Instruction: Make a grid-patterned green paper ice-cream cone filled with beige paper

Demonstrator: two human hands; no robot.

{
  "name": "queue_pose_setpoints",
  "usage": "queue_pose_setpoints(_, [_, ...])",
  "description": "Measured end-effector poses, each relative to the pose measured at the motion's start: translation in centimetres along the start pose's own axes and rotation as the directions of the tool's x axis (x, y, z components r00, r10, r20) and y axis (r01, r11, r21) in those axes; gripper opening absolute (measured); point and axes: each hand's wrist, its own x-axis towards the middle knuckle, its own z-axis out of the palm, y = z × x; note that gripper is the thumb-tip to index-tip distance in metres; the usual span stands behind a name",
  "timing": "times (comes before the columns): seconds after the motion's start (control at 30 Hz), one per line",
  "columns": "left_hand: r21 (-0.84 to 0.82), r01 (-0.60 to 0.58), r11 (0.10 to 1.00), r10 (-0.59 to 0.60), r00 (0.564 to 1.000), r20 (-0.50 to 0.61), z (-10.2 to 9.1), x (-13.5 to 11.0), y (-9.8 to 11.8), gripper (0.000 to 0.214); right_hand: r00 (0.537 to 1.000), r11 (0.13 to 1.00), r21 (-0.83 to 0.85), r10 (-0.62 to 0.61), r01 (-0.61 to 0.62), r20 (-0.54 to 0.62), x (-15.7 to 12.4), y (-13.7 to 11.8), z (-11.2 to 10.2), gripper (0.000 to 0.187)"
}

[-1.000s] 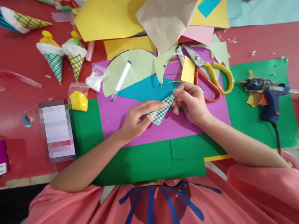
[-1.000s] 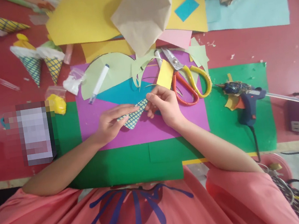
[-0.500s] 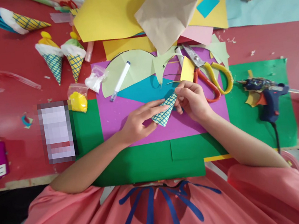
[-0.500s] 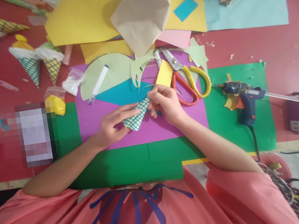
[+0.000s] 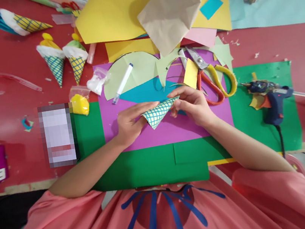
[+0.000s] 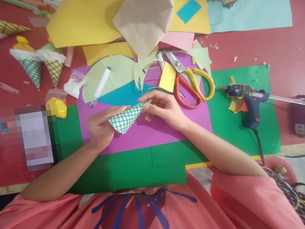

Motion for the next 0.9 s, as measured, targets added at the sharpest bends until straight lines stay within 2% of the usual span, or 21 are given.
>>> queue_pose_setpoints(0.2, [-0.102,0.039,0.994,-0.039,0.999,-0.003,0.0,-0.4,-0.3,0.036,0.998,0.996,-0.073,-0.046,0.043,-0.034,-0.2,-0.2,0.2,0.014])
queue_pose_setpoints(0.37, [0.002,0.024,1.0,-0.024,1.0,-0.011,-0.2,-0.3,-0.2,0.028,0.997,0.996,-0.05,-0.076,0.076,0.0,-0.1,-0.4,0.0,0.008])
queue_pose_setpoints(0.47, [0.067,-0.047,0.997,0.041,0.996,0.08,-0.7,0.0,0.0,0.035,0.999,0.997,-0.07,-0.033,0.035,0.029,-0.1,-0.5,-0.2,0.011])
queue_pose_setpoints(0.57, [0.171,-0.167,0.971,0.127,0.966,0.224,-1.5,0.2,0.2,0.037,0.999,0.995,-0.103,-0.003,0.007,0.042,-0.2,-0.5,-0.4,0.013])
queue_pose_setpoints(0.63, [0.249,-0.235,0.94,0.162,0.946,0.281,-1.9,0.3,0.4,0.034,0.999,0.994,-0.111,-0.005,0.01,0.048,-0.3,-0.4,-0.5,0.013])
queue_pose_setpoints(0.77, [0.316,-0.304,0.899,0.203,0.927,0.315,-2.2,0.3,0.6,0.036,0.998,0.992,-0.121,-0.018,0.026,0.068,-0.4,-0.3,-0.7,0.014])
queue_pose_setpoints(0.9, [0.328,-0.316,0.89,0.209,0.924,0.32,-2.3,0.2,0.7,0.038,0.997,0.987,-0.158,-0.007,0.019,0.072,-0.4,-0.2,-0.8,0.018])
